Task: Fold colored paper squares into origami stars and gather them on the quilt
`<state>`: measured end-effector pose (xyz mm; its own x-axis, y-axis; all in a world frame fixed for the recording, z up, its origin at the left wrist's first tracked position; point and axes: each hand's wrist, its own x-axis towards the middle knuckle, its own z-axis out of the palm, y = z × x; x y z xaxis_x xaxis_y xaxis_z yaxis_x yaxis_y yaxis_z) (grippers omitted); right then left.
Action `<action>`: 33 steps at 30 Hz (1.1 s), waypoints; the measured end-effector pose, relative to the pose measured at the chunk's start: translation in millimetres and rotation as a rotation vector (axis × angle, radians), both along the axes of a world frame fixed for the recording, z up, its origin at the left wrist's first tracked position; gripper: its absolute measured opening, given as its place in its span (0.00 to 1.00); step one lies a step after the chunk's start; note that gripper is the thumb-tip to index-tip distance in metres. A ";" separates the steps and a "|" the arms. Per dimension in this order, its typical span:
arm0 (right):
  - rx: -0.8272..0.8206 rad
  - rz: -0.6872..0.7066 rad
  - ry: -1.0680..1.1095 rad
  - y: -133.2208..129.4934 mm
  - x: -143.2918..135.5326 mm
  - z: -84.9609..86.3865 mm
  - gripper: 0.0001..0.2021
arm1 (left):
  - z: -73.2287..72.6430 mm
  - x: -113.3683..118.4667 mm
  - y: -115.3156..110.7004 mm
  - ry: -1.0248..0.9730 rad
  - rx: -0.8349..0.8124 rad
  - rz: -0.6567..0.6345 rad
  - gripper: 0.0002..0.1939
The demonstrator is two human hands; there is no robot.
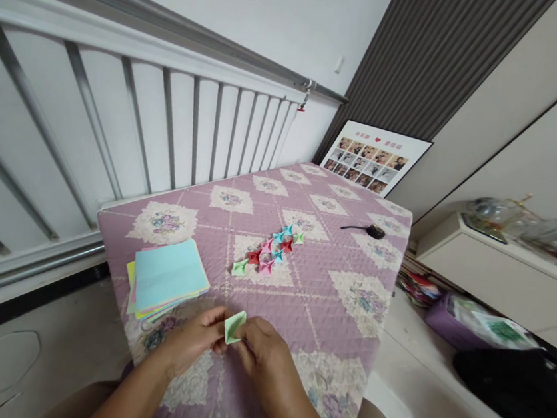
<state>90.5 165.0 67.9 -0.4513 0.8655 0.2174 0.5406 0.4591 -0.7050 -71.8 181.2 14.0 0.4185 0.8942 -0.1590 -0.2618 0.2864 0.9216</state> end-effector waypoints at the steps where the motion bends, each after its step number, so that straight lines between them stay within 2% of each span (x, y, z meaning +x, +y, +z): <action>1: -0.010 -0.015 0.002 0.0 1.0 -0.6 0.06 | 0.7 -0.2 0.3 0.009 0.041 0.030 0.12; 4: -0.055 -0.052 0.022 -1.2 2.4 -1.4 0.06 | 2.2 -2.7 1.5 0.025 0.151 0.119 0.12; 7: -0.106 -0.085 0.056 -3.0 1.8 -1.1 0.06 | 2.0 -6.4 1.1 0.045 0.233 0.100 0.13; 11: -0.174 -0.132 0.107 -4.6 0.2 -1.0 0.09 | 3.0 -8.2 -1.1 0.073 0.272 0.053 0.07; 13: -0.185 -0.160 0.126 -4.9 -1.1 -2.1 0.12 | 4.8 -7.1 -1.4 0.082 0.296 0.069 0.04; 17: -0.149 -0.279 0.190 -4.3 -5.7 -10.4 0.14 | 5.5 -3.3 0.2 0.128 0.334 0.135 0.04; 21: -0.206 -0.415 0.278 -2.2 -10.5 -23.1 0.15 | 0.5 0.9 1.9 0.208 0.294 0.221 0.03; 27: -0.275 -0.471 0.368 -0.4 -14.4 -29.4 0.17 | 3.2 4.9 0.8 0.172 0.200 0.285 0.05; 30: -0.269 -0.479 0.431 -1.0 -17.2 -25.2 0.17 | 4.2 6.5 -0.5 0.094 0.118 0.231 0.11; 33: -0.273 -0.478 0.497 -1.1 -20.1 -22.2 0.17 | 1.1 7.9 -1.4 0.112 0.048 0.128 0.08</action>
